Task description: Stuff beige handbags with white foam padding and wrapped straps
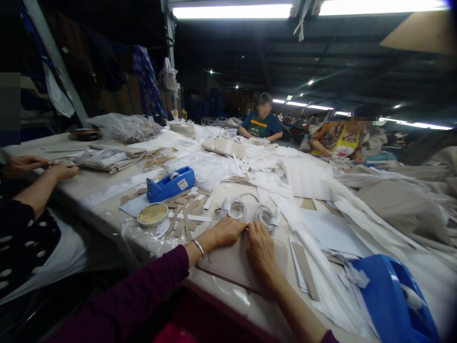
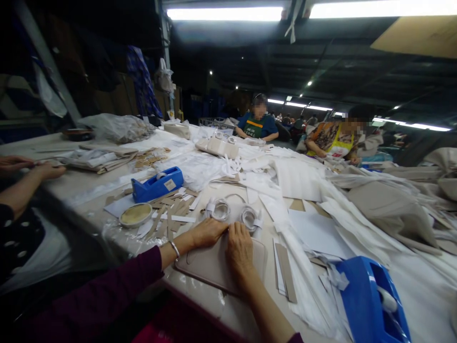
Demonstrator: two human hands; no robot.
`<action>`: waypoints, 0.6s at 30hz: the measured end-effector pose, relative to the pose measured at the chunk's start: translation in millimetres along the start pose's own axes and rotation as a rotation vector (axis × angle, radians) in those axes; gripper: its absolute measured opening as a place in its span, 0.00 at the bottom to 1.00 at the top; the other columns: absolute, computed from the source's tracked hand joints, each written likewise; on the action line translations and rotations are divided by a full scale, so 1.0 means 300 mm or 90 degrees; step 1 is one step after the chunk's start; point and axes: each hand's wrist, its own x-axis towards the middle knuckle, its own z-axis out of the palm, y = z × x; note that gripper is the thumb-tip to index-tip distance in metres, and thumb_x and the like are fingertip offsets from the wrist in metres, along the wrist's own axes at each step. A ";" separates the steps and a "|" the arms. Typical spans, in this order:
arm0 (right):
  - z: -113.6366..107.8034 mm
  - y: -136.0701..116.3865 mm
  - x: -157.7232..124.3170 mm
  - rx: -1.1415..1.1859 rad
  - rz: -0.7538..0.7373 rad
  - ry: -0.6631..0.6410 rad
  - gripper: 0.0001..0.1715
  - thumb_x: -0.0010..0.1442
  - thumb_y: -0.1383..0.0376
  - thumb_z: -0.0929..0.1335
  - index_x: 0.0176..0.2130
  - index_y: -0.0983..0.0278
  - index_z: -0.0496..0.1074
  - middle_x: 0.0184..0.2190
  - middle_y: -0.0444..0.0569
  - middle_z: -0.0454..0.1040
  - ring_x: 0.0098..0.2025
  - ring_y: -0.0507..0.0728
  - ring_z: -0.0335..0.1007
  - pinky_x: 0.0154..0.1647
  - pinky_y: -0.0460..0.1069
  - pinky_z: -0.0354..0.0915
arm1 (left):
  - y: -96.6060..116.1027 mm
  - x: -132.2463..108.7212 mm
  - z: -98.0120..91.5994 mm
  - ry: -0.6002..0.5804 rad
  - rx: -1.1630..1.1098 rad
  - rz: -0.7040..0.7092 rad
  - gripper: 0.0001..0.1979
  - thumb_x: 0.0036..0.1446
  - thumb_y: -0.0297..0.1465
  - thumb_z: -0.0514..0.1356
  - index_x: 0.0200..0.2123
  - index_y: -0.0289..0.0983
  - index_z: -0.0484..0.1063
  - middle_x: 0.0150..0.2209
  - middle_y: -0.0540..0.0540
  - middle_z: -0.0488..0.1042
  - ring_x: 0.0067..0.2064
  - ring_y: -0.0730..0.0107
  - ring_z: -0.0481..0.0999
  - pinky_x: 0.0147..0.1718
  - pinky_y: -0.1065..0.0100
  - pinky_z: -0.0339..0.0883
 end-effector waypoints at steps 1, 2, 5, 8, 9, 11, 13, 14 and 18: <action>0.000 -0.002 -0.007 -0.002 -0.008 0.017 0.12 0.60 0.75 0.59 0.35 0.65 0.68 0.36 0.52 0.69 0.41 0.59 0.61 0.43 0.52 0.56 | 0.001 -0.002 -0.003 0.003 0.002 0.000 0.12 0.59 0.25 0.48 0.42 0.34 0.68 0.36 0.38 0.77 0.38 0.52 0.77 0.37 0.58 0.69; -0.001 -0.005 -0.013 -0.004 -0.015 0.029 0.12 0.59 0.75 0.59 0.36 0.66 0.69 0.36 0.52 0.68 0.41 0.60 0.60 0.44 0.52 0.56 | 0.003 -0.003 -0.006 0.005 0.005 -0.003 0.11 0.59 0.25 0.48 0.41 0.34 0.68 0.35 0.38 0.77 0.38 0.52 0.78 0.36 0.58 0.70; 0.001 -0.009 -0.027 -0.009 -0.037 0.053 0.13 0.59 0.75 0.59 0.36 0.65 0.70 0.34 0.52 0.68 0.39 0.60 0.59 0.44 0.54 0.57 | 0.011 -0.007 -0.017 0.003 0.013 -0.015 0.10 0.59 0.26 0.48 0.38 0.34 0.68 0.34 0.38 0.77 0.37 0.52 0.78 0.34 0.59 0.70; 0.010 -0.009 -0.030 -0.009 -0.046 0.068 0.13 0.58 0.76 0.60 0.36 0.65 0.71 0.33 0.52 0.67 0.38 0.60 0.58 0.43 0.54 0.57 | 0.017 -0.008 -0.017 0.004 0.017 -0.030 0.10 0.60 0.27 0.47 0.38 0.34 0.67 0.33 0.38 0.77 0.36 0.53 0.78 0.33 0.60 0.70; 0.013 -0.009 -0.029 -0.009 -0.049 0.072 0.14 0.57 0.76 0.60 0.36 0.65 0.71 0.33 0.52 0.67 0.38 0.60 0.58 0.43 0.54 0.58 | 0.018 -0.009 -0.013 0.009 0.018 -0.032 0.10 0.60 0.26 0.47 0.38 0.34 0.67 0.33 0.38 0.77 0.35 0.53 0.78 0.33 0.60 0.70; 0.016 -0.009 -0.027 -0.012 -0.059 0.083 0.14 0.58 0.76 0.60 0.36 0.66 0.71 0.33 0.52 0.67 0.38 0.60 0.58 0.42 0.54 0.58 | 0.019 -0.010 -0.004 0.022 0.020 -0.034 0.10 0.61 0.26 0.46 0.39 0.34 0.66 0.34 0.38 0.77 0.35 0.54 0.78 0.33 0.60 0.70; 0.016 -0.009 -0.025 -0.018 -0.067 0.088 0.14 0.58 0.76 0.59 0.36 0.66 0.71 0.33 0.52 0.67 0.38 0.61 0.58 0.42 0.54 0.59 | 0.019 -0.012 0.005 0.035 0.017 -0.038 0.10 0.61 0.26 0.45 0.39 0.34 0.66 0.35 0.38 0.77 0.36 0.55 0.78 0.34 0.60 0.70; 0.015 -0.010 -0.025 -0.019 -0.068 0.086 0.13 0.58 0.76 0.59 0.35 0.66 0.71 0.33 0.52 0.67 0.38 0.61 0.58 0.42 0.54 0.59 | 0.018 -0.013 0.008 0.041 0.014 -0.042 0.11 0.62 0.26 0.45 0.39 0.34 0.66 0.35 0.38 0.77 0.36 0.55 0.78 0.34 0.61 0.70; 0.006 -0.011 -0.027 -0.007 -0.056 0.048 0.11 0.58 0.75 0.60 0.34 0.66 0.71 0.33 0.52 0.67 0.39 0.61 0.59 0.42 0.54 0.59 | 0.014 -0.016 0.014 0.065 0.007 -0.040 0.10 0.62 0.27 0.45 0.37 0.35 0.65 0.35 0.40 0.76 0.36 0.55 0.78 0.33 0.61 0.70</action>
